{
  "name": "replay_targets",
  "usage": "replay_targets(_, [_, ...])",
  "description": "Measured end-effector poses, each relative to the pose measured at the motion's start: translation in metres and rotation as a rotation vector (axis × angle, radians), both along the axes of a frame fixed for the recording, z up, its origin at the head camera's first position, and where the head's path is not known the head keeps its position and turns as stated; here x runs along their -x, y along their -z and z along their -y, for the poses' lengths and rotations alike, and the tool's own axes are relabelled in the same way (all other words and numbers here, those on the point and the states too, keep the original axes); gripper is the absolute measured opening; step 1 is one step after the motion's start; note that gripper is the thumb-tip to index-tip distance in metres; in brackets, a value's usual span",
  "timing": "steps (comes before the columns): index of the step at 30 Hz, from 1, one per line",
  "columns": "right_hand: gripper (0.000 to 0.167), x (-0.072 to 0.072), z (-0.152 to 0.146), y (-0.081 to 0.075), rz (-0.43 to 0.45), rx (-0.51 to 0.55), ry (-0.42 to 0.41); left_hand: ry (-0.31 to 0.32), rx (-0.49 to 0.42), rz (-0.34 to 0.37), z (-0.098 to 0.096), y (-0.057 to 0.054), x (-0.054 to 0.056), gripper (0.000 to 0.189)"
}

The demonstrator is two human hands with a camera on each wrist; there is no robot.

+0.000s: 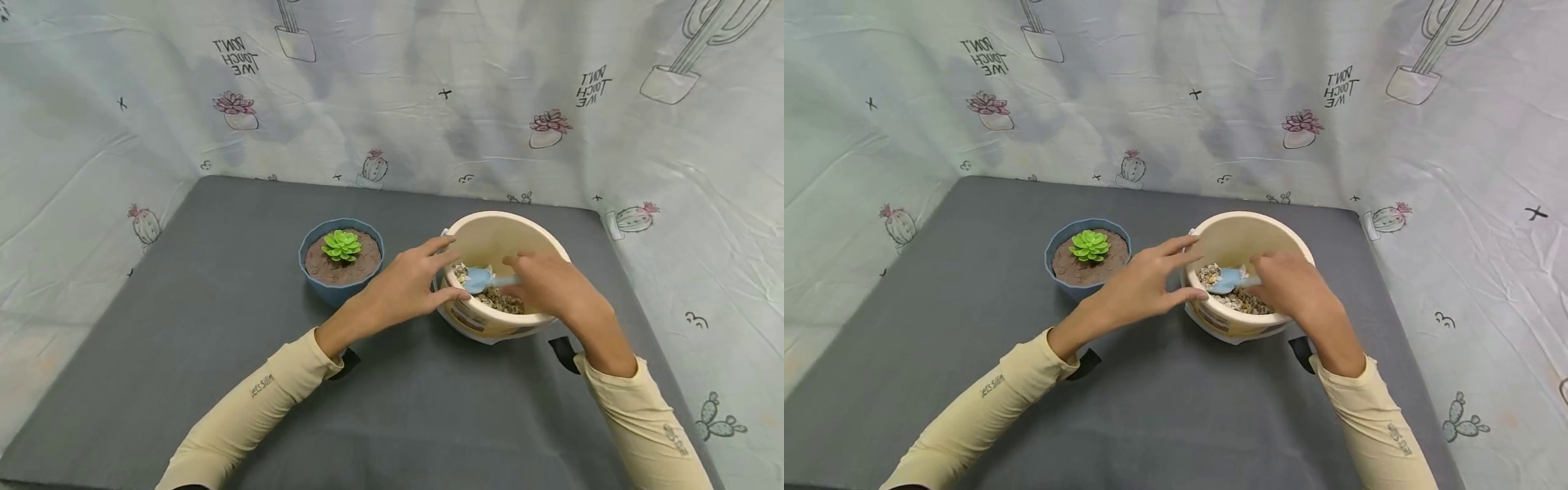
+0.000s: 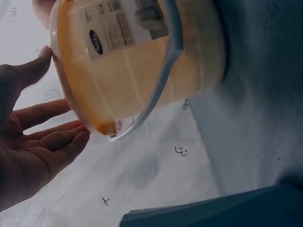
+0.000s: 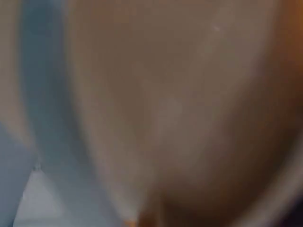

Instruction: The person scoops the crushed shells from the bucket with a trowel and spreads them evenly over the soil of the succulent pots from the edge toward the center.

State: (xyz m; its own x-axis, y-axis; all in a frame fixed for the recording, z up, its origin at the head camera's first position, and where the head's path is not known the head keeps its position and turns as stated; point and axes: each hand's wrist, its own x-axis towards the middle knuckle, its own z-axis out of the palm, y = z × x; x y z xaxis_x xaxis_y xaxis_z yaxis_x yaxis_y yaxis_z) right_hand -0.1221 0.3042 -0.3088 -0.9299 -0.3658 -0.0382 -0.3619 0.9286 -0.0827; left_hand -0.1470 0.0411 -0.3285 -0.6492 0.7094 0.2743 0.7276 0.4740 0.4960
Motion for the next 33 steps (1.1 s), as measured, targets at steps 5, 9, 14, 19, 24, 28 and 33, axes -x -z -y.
replay_targets(5, [0.007,0.003,0.005,0.001,0.12,-0.025,0.109,-0.022,-0.059,-0.022,-0.001,0.009,-0.004,0.049])
replay_targets(9, [0.006,-0.005,0.005,-0.002,0.032,-0.019,0.129,-0.014,-0.118,-0.022,0.001,0.015,-0.004,0.047])
replay_targets(14, [0.006,-0.016,0.004,-0.01,-0.141,-0.005,0.164,-0.001,-0.161,-0.022,0.003,0.018,0.001,0.046])
replay_targets(19, [0.007,-0.026,-0.003,-0.019,-0.258,0.044,0.194,0.001,-0.185,0.0,0.006,0.021,0.003,0.047])
replay_targets(24, [0.011,-0.036,-0.011,-0.029,-0.31,0.092,0.238,0.017,-0.185,0.033,0.012,0.02,0.003,0.047])
replay_targets(28, [0.017,-0.048,-0.019,-0.037,-0.318,0.124,0.298,0.047,-0.157,0.05,0.014,0.02,0.002,0.05])
replay_targets(33, [0.018,-0.06,-0.022,-0.051,-0.327,0.125,0.317,0.054,-0.13,0.032,0.023,0.018,0.002,0.054])
